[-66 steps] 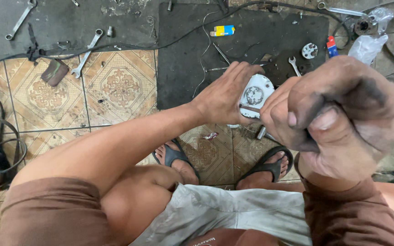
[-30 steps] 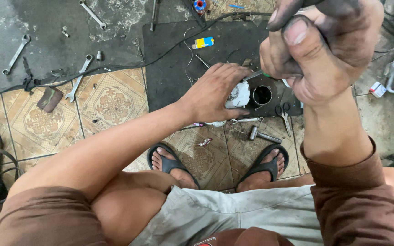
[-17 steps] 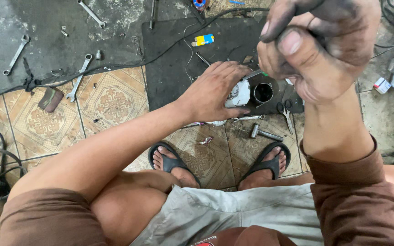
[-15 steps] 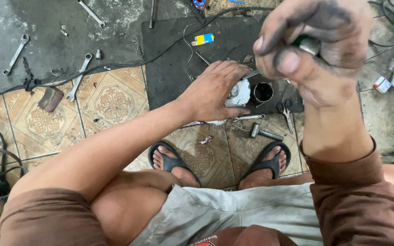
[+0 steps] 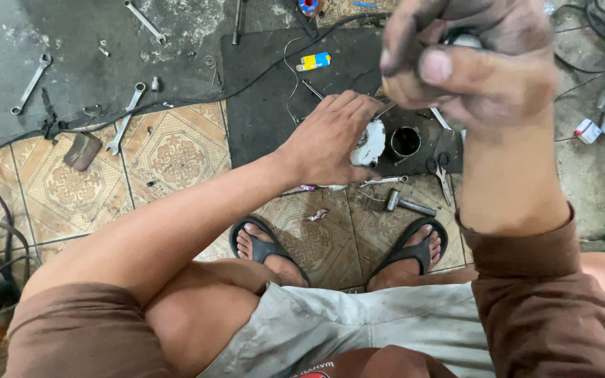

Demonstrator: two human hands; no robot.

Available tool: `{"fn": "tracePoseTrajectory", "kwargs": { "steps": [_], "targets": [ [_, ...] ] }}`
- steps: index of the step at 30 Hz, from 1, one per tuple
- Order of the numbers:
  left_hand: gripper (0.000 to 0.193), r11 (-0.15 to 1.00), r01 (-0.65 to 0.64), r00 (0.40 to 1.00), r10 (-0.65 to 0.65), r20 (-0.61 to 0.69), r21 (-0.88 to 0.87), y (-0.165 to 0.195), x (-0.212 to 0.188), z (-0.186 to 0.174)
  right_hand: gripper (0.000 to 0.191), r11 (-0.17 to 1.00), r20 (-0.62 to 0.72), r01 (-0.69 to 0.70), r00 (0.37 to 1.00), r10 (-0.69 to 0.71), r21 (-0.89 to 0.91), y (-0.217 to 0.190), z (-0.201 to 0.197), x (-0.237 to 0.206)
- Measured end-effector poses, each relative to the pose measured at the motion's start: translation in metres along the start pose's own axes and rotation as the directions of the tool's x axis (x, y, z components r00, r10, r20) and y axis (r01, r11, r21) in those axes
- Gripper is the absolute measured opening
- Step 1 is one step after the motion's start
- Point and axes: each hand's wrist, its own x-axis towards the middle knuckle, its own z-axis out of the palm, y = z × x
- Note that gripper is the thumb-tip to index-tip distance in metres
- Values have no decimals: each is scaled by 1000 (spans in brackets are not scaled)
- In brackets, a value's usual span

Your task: The person sits on the floor and works on a disassembled mechanical part, likely a motor or pump housing. They use a hammer to tap components, apply liquid from a green bottle, and use a screwdriver to adjust internal parts. The person repeatedly handles the housing and internal components, tapping and adjusting them throughout the clip.

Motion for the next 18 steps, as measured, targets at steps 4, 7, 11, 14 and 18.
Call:
{"fn": "tracePoseTrajectory", "kwargs": {
  "steps": [4, 7, 11, 14, 18],
  "targets": [
    [96, 999, -24, 1000, 24, 3, 22, 2, 2, -4, 28, 990, 179, -141, 973, 144, -25, -11, -26, 17],
    [97, 997, -5, 1000, 6, -1, 82, 5, 3, -4, 35, 995, 195, 3, 981, 17, -102, -9, -15, 16],
    [93, 998, 31, 999, -32, 10, 61, 4, 0, 2, 26, 995, -108, 17, 994, -7, 93, 1, 10, -5],
    [90, 999, 28, 1000, -28, 1, 41, 1, 0, 9, 21, 982, -312, 146, 934, -176, -117, 10, 21, -17],
    [90, 999, -17, 999, 19, -45, 47, -1, -2, 11, 15, 902, -471, 302, 776, -421, -308, 33, 35, -19]
  ]
}}
